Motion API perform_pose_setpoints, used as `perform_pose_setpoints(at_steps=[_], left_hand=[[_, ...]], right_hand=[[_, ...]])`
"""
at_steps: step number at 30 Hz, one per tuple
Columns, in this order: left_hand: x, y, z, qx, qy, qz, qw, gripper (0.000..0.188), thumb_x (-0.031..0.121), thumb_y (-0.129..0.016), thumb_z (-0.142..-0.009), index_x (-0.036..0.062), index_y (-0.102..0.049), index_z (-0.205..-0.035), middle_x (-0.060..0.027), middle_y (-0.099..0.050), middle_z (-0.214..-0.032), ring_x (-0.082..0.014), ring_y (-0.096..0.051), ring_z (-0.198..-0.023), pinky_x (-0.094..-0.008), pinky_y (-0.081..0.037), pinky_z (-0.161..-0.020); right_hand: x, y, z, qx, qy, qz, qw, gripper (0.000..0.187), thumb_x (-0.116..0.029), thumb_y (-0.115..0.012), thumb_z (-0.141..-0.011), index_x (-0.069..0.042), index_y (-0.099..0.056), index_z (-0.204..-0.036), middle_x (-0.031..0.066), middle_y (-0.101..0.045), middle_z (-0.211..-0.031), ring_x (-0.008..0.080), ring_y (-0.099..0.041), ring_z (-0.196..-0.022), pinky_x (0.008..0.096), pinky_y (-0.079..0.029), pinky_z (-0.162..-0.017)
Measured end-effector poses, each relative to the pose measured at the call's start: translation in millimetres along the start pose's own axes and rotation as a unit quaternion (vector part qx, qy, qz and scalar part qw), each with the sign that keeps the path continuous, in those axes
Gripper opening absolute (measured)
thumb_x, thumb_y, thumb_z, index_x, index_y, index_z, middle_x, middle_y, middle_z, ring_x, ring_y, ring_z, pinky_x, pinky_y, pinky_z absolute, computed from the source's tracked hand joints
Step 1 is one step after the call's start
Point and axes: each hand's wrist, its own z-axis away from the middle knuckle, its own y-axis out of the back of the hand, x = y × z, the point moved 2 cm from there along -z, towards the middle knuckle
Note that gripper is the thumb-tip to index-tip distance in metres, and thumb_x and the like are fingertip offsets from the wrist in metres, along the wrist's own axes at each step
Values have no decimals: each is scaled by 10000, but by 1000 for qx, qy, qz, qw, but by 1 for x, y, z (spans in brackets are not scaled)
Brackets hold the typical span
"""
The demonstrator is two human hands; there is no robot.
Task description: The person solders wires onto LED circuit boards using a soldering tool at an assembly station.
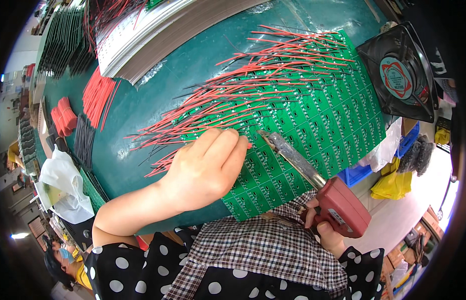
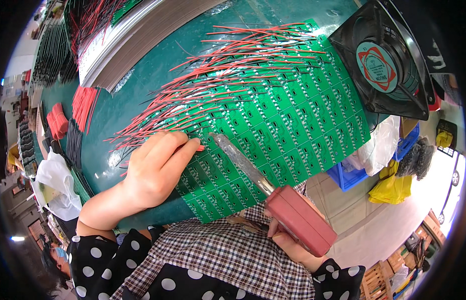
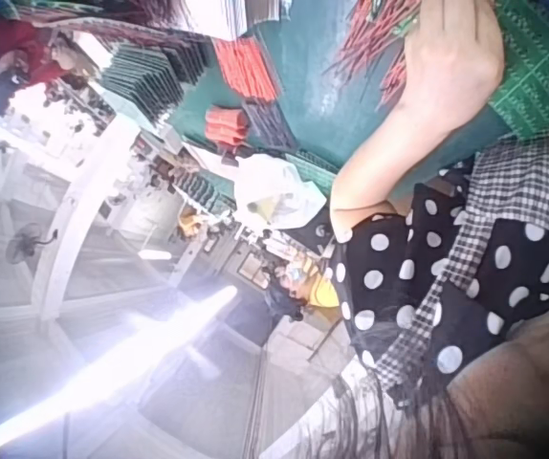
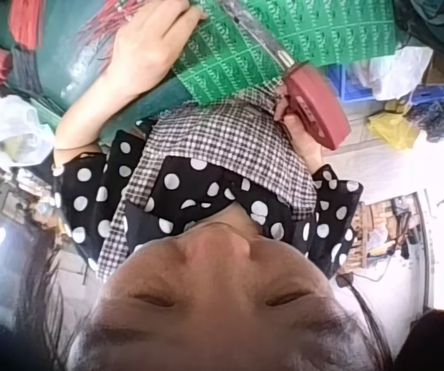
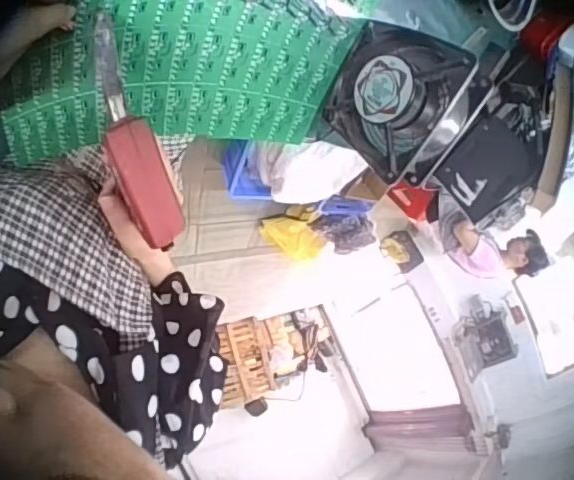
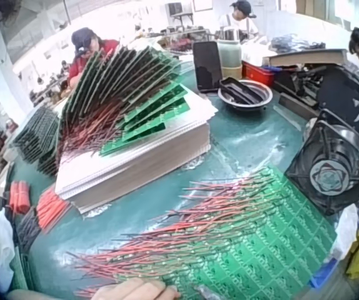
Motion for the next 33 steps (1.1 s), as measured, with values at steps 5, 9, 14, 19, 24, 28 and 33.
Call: perform_pose_setpoints(at_steps=[5,9,14,19,24,28,33], left_hand=[[0,-1,-6,3,4,9,1000,281,47,-636,-637,-45,-615,-902,-94,-533,-809,-209,-548,-649,-287,-462,-554],[-3,-6,-14,43,-26,-13,999,178,47,-621,-641,-27,-594,-801,-46,-445,-728,-155,-504,-642,-253,-444,-461],[-4,-6,-16,38,-43,5,998,221,44,-618,-638,-40,-608,-842,-51,-453,-728,-165,-506,-638,-263,-452,-477],[-5,-7,-17,40,-45,1,998,258,38,-620,-625,-49,-608,-868,-63,-474,-740,-179,-527,-648,-269,-465,-499],[-1,-6,-17,10,-2,13,1000,297,22,-636,-630,-31,-633,-922,-82,-538,-792,-202,-562,-664,-288,-464,-549],[-1,-7,-18,2,8,14,1000,292,11,-638,-629,-28,-627,-918,-77,-524,-780,-200,-555,-654,-292,-461,-545],[-1,-8,-19,16,-18,-13,1000,217,40,-621,-652,-44,-592,-850,-62,-456,-730,-181,-530,-663,-271,-470,-514]], right_hand=[[1,1,-2,1,33,35,999,691,-360,-686,-797,14,-349,-1271,167,-551,-1060,179,-542,-590,253,-458,-489],[1,5,-3,-12,45,24,999,691,-339,-695,-791,13,-346,-1273,180,-547,-1060,181,-540,-590,258,-463,-492],[0,5,-1,4,27,14,1000,703,-340,-700,-784,14,-342,-1275,177,-545,-1063,172,-543,-594,251,-466,-503],[0,11,1,13,-24,-24,999,678,-54,-724,-708,22,-370,-1281,116,-610,-936,155,-596,-734,252,-480,-622],[8,22,3,-27,-9,-10,1000,640,-108,-727,-717,29,-407,-1255,99,-608,-908,159,-598,-762,261,-488,-654],[20,30,8,-22,21,253,967,504,-115,-722,-697,2,-534,-1150,105,-617,-900,212,-618,-756,287,-496,-698],[24,28,12,14,75,361,929,414,-106,-714,-681,-13,-596,-1067,96,-628,-857,251,-622,-736,308,-492,-738]])
